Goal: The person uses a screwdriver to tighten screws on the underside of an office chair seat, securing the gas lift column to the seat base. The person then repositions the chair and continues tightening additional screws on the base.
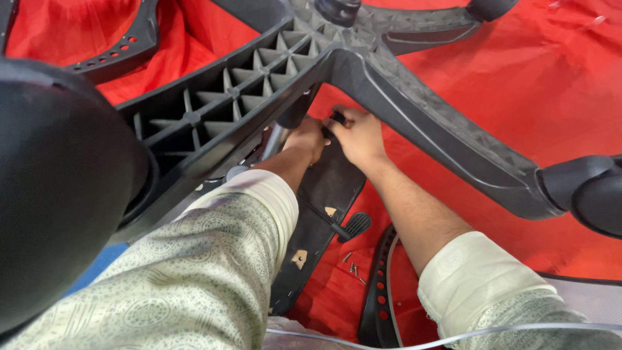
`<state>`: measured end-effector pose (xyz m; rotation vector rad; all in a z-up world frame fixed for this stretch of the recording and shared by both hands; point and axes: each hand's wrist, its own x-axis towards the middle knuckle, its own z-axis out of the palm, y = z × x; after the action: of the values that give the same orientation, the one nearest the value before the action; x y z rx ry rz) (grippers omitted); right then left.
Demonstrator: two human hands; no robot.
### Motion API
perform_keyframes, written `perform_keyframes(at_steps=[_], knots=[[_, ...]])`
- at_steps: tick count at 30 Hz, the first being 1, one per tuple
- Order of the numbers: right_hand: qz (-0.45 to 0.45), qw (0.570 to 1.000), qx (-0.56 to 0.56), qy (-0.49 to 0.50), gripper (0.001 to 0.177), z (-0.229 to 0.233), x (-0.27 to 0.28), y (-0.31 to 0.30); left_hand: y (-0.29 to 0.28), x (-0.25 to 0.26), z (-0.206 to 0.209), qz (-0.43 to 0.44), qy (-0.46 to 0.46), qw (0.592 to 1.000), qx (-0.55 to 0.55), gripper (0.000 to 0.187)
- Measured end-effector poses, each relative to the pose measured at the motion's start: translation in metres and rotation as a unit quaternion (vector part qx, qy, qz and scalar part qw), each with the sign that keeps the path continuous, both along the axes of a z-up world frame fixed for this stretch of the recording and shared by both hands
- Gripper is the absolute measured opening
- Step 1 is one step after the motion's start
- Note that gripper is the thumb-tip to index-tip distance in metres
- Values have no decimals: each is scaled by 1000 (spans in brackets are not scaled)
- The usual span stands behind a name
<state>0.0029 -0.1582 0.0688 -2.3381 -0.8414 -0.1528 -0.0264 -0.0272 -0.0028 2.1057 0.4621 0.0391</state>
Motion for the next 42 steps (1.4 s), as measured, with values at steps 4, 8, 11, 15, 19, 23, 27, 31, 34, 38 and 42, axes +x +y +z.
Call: perform_keyframes(at_steps=[4,8,11,15,19,23,27,31,34,38,42], knots=[[28,998,29,-38,31,-7,-4,-3,-4,3,-20,-2,-41,999,17,32],[66,992,98,48,36,-24,-1,-4,-3,7,-40,-37,-88,995,41,33],[61,990,114,52,47,-38,2,-6,-2,11,-44,-52,-70,995,50,35],[65,995,36,-66,38,-40,5,-6,-2,7,-34,-48,-23,997,49,39],[21,996,3,-87,35,-39,7,-8,-10,3,-32,-31,-25,999,33,43],[0,997,10,-70,34,-44,12,-12,-12,11,-38,-47,-38,998,28,41],[52,995,87,-26,47,-46,21,-10,-6,16,-41,-61,-47,995,61,37],[83,994,77,6,43,-46,22,-1,0,10,-42,-25,-25,999,19,34],[43,999,27,-19,34,-43,17,8,0,6,-42,7,-12,1000,0,37],[19,999,28,13,33,-38,7,11,5,8,-46,11,-21,1000,-8,39],[16,999,38,10,41,-43,12,4,9,19,-53,-38,-35,998,24,38]])
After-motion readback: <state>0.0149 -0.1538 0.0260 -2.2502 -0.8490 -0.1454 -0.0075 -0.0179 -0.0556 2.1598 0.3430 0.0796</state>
